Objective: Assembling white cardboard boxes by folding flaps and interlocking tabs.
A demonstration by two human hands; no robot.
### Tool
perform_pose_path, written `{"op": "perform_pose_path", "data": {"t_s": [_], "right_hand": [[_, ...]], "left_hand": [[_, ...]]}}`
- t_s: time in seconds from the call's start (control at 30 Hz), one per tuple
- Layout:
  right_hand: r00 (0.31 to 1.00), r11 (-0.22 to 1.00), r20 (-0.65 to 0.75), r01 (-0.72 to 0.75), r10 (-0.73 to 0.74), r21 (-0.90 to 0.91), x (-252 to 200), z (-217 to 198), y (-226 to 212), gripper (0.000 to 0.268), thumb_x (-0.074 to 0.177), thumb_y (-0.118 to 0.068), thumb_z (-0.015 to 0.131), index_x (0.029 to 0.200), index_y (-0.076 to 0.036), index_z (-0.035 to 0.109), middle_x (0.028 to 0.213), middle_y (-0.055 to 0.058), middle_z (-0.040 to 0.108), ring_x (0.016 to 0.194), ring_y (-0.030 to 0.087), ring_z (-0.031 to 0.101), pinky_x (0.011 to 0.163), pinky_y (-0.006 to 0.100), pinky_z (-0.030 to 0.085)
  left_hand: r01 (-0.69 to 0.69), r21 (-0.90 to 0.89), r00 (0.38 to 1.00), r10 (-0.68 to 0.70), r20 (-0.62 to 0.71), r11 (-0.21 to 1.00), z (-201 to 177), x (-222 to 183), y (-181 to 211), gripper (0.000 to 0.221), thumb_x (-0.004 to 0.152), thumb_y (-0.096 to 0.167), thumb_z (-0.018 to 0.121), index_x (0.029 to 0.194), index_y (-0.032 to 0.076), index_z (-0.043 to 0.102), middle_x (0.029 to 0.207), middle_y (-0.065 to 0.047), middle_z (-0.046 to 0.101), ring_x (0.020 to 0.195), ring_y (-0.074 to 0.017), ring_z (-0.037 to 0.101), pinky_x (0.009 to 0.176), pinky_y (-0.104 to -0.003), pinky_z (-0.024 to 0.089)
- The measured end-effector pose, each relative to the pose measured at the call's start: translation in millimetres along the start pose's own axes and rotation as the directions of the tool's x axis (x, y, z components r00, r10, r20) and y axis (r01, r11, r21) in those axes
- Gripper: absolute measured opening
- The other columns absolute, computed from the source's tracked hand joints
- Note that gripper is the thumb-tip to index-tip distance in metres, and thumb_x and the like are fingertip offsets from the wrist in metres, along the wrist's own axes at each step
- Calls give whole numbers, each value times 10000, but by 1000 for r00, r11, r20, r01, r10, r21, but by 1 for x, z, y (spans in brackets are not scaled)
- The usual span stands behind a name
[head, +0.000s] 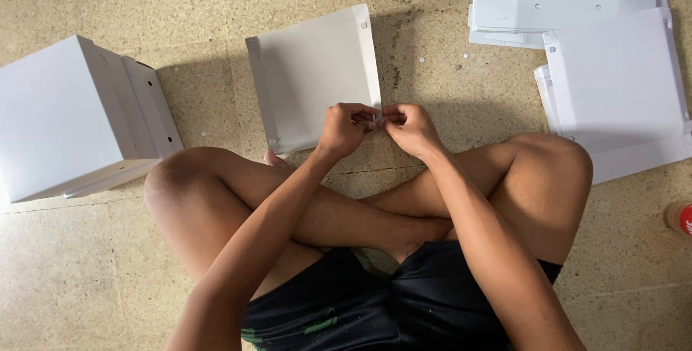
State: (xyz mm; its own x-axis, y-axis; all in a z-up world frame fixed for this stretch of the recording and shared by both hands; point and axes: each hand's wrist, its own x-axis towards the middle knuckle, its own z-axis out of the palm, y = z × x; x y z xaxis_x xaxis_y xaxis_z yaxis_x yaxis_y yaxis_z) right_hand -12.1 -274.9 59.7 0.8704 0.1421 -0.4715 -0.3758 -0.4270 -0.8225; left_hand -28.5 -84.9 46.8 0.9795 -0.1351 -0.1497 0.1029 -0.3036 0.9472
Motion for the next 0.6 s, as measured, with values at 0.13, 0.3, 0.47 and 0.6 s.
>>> {"op": "perform_pose_path", "data": {"t_s": [0.13,0.3,0.47,0.6], "right_hand": [[996,992,-70,58,-51,113,-15,-3,-28,256,854,-176,758,1098,-99,757,906,53,766,802,67,677,749,253,571],[990,955,-130,95,-60,280,-22,-4,-40,250,826,-149,804,1065,-85,768,868,58,767,794,80,713,765,227,599],[989,938,-120,125,-90,323,-18,-5,-41,232,841,-135,801,1066,-81,773,890,84,774,821,87,713,782,243,613],[985,925,-128,150,-112,350,-18,-3,-38,221,857,-105,802,1071,-58,771,923,127,768,848,110,711,800,269,607]], "left_hand": [[51,-148,993,-65,-95,988,-8,-5,17,254,809,54,815,1056,98,778,864,-112,771,821,-182,740,765,-309,615],[40,-127,990,-57,-129,991,-11,-10,34,219,839,115,808,1052,164,793,868,-51,784,843,-183,749,788,-329,603],[6,-154,983,-34,-180,988,-11,-14,43,226,830,87,800,1052,127,791,856,-64,788,827,-198,745,826,-312,556],[6,-144,978,-36,-206,990,-10,-17,42,224,849,114,809,1071,124,787,872,-80,788,841,-184,737,828,-313,547]]}}
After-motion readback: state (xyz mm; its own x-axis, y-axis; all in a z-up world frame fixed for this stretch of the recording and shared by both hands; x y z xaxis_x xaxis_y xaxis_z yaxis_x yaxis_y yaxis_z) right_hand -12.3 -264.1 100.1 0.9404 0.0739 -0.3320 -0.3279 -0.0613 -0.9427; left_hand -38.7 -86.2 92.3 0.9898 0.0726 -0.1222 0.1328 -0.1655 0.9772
